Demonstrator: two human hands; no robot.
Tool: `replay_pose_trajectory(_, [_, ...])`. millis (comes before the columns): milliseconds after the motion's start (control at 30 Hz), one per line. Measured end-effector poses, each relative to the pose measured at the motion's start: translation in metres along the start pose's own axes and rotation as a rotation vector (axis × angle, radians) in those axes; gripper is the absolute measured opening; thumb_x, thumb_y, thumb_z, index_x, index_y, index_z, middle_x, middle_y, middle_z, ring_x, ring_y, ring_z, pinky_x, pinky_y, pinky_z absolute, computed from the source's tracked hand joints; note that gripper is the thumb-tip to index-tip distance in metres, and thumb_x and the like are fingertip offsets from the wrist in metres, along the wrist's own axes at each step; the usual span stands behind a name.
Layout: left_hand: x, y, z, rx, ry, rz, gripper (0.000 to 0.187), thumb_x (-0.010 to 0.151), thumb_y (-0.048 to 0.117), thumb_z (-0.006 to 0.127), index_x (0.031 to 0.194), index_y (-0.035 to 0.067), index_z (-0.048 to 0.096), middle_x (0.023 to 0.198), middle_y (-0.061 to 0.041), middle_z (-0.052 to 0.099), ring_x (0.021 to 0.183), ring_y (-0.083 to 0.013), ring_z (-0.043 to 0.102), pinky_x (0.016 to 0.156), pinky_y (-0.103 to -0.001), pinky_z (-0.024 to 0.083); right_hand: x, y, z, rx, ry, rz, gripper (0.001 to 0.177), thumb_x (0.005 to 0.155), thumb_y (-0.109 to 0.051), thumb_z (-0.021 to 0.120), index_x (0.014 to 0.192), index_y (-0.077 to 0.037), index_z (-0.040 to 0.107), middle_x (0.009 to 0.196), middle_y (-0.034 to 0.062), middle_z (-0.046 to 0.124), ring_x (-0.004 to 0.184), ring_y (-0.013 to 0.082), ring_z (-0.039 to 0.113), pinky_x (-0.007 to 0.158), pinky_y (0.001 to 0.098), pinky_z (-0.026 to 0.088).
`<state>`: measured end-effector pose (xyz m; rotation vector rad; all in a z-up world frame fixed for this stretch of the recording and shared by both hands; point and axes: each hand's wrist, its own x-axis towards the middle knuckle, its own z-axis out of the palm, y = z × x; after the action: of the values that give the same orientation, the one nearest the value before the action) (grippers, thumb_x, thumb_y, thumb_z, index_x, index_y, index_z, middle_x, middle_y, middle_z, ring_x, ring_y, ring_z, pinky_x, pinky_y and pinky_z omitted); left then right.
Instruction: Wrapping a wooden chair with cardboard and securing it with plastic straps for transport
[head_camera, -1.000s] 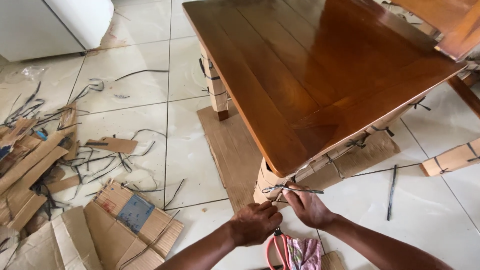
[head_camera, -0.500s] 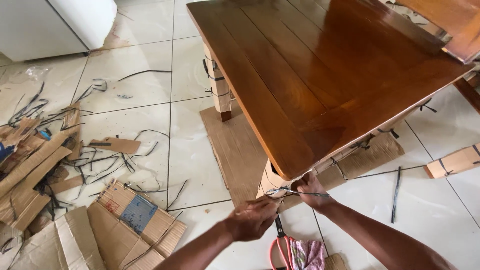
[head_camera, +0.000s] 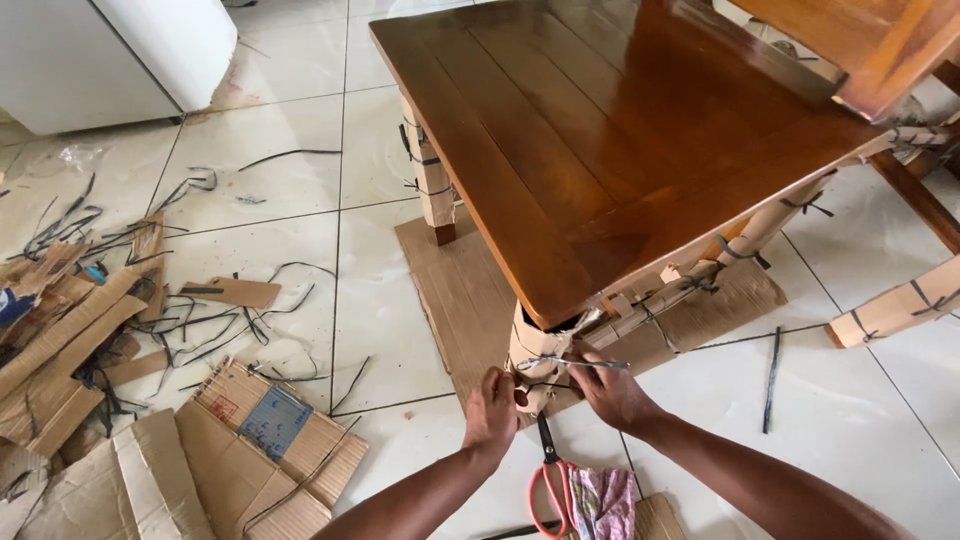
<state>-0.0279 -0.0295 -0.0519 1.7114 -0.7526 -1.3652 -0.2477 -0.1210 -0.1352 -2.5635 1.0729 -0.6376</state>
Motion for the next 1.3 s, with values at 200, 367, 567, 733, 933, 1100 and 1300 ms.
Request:
replay_pose_trajectory(200, [0.011, -0.023, 0.002, 0.360, 0.040, 0.272, 0.027, 0.102, 0.021, 0.045, 0.088, 0.007, 0.062, 0.083, -0.006, 0.073, 0.068, -0.0190, 0.066, 0.066, -0.034, 0.057, 0.003, -0.025, -0.014, 0.385, -0.037, 0.340, 0.026, 0.099, -0.026, 0.061, 0.112, -0.004, 0.062, 0.075, 0.0072, 0.075, 0.051, 0.0134, 0.067, 0.043, 0.0313, 0.048])
replay_pose_trajectory(367, [-0.014, -0.004, -0.008, 0.255, -0.064, 0.236, 0.025, 0.100, 0.016, 0.045, 0.095, 0.005, 0.067, 0.085, -0.005, 0.078, 0.072, -0.0174, 0.070, 0.069, -0.033, 0.058, -0.001, -0.012, 0.015, -0.529, 0.147, -0.211, 0.024, 0.095, -0.016, 0.061, 0.118, -0.008, 0.057, 0.108, 0.0124, 0.059, 0.082, 0.0191, 0.061, 0.070, 0.0288, 0.054])
replay_pose_trajectory(567, [-0.042, 0.025, -0.007, 0.005, -0.119, 0.014, 0.028, 0.105, 0.019, 0.042, 0.108, 0.002, 0.065, 0.101, -0.008, 0.077, 0.081, -0.0146, 0.066, 0.068, -0.030, 0.056, 0.002, -0.044, -0.003, 0.069, -0.343, 0.299, 0.020, 0.107, -0.025, 0.048, 0.116, -0.012, 0.062, 0.088, -0.0005, 0.056, 0.062, 0.0049, 0.049, 0.051, 0.0218, 0.048])
replay_pose_trajectory(733, [-0.025, -0.024, 0.010, 0.309, 0.037, 0.280, 0.028, 0.106, 0.027, 0.044, 0.091, 0.010, 0.061, 0.088, -0.003, 0.067, 0.066, -0.0113, 0.058, 0.058, -0.026, 0.052, 0.007, -0.094, -0.045, 0.914, -0.231, 0.719, 0.014, 0.100, -0.013, 0.062, 0.110, -0.004, 0.066, 0.086, 0.0125, 0.071, 0.062, 0.0175, 0.064, 0.053, 0.0293, 0.057])
replay_pose_trajectory(933, [-0.063, -0.024, 0.027, 0.241, 0.018, 0.473, 0.022, 0.102, 0.021, 0.052, 0.096, 0.003, 0.063, 0.114, -0.007, 0.055, 0.090, -0.0150, 0.062, 0.074, -0.027, 0.065, 0.009, -0.112, -0.053, 1.038, -0.294, 0.685, 0.030, 0.103, -0.027, 0.052, 0.107, 0.000, 0.065, 0.077, 0.0111, 0.066, 0.062, 0.0189, 0.064, 0.059, 0.0323, 0.059])
replay_pose_trajectory(1100, [-0.065, -0.037, 0.022, 0.407, 0.030, 0.360, 0.013, 0.097, 0.020, 0.062, 0.090, 0.012, 0.069, 0.108, 0.000, 0.058, 0.097, -0.0137, 0.059, 0.080, -0.029, 0.055, 0.007, -0.100, -0.037, 0.894, -0.272, 0.681, 0.030, 0.099, -0.035, 0.063, 0.092, -0.007, 0.070, 0.074, 0.0064, 0.069, 0.058, 0.0140, 0.059, 0.052, 0.0293, 0.049])
replay_pose_trajectory(1300, [-0.028, -0.051, 0.010, 0.200, -0.006, 0.274, 0.027, 0.104, 0.034, 0.040, 0.108, 0.013, 0.056, 0.089, -0.010, 0.076, 0.060, -0.0216, 0.064, 0.050, -0.040, 0.054, 0.013, -0.124, -0.069, 1.090, -0.343, 0.601, 0.024, 0.102, -0.019, 0.056, 0.105, 0.002, 0.066, 0.081, 0.0144, 0.074, 0.069, 0.0194, 0.073, 0.066, 0.0316, 0.065])
